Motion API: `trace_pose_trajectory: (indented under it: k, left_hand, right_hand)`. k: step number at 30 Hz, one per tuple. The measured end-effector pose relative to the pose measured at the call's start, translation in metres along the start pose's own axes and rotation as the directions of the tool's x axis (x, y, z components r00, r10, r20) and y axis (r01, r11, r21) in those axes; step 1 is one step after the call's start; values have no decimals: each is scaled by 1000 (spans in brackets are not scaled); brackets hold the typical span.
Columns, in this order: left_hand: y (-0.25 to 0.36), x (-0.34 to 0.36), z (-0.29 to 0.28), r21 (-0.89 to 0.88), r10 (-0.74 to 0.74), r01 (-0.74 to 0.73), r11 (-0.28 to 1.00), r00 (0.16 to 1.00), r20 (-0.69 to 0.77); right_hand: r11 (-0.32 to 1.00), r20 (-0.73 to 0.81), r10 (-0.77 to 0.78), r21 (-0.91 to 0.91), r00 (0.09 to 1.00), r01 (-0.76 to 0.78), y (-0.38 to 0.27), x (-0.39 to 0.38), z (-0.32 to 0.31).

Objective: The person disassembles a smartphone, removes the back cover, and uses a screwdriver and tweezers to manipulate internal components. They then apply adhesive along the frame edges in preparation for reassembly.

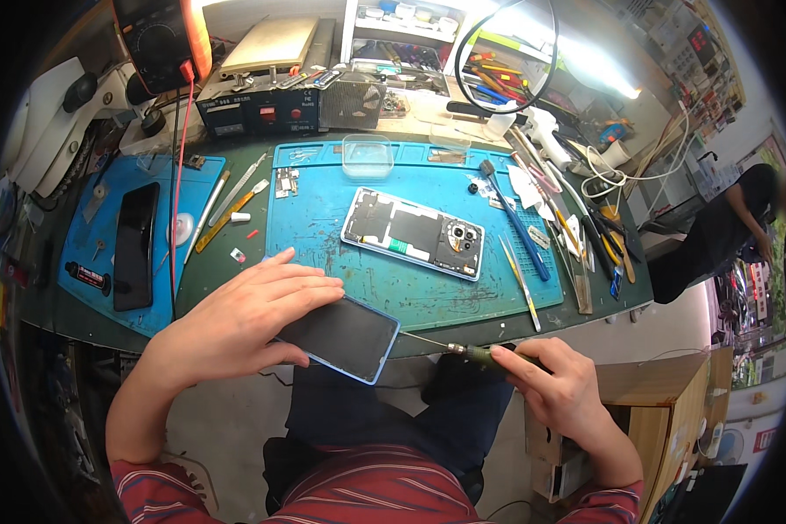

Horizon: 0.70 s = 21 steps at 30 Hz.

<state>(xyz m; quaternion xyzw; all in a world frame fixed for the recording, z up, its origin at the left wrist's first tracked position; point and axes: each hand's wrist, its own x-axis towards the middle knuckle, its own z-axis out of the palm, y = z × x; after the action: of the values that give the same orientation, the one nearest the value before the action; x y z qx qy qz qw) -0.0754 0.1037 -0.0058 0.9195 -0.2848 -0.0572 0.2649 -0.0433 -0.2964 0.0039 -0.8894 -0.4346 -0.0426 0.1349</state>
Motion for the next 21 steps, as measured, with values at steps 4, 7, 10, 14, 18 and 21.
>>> trace_pose_trajectory:
  k: [4, 7, 10, 14, 18, 21]
  left_hand:
    - [0, 1, 0, -3, 4, -4, 1000, 1000, -1]
    - [0, 1, 0, -6, 0, 0, 1000, 1000, -1]
    - [0, 0, 0, 0, -2, 2, 1000, 1000, -2]
    - [1, 1, 0, 4, 0, 0, 1000, 1000, -2]
    - [1, 0, -1, 5, -5, 5, 1000, 1000, 2]
    - [3, 1, -1, 10, -10, 10, 1000, 1000, 4]
  right_hand:
    - [1000, -2, -15, -6, 1000, 15, 0, 1, 3]
    - [1000, 15, -11, -6, 1000, 11, 0, 1, 4]
    - [1000, 14, -14, 5, 1000, 14, -1, 0, 8]
    - [1000, 7, -8, 24, 1000, 7, -1, -2, 12]
    - [1000, 8, -8, 25, 1000, 8, -3, -3, 12]
    - [1000, 9, -7, 24, 1000, 7, -3, -5, 12]
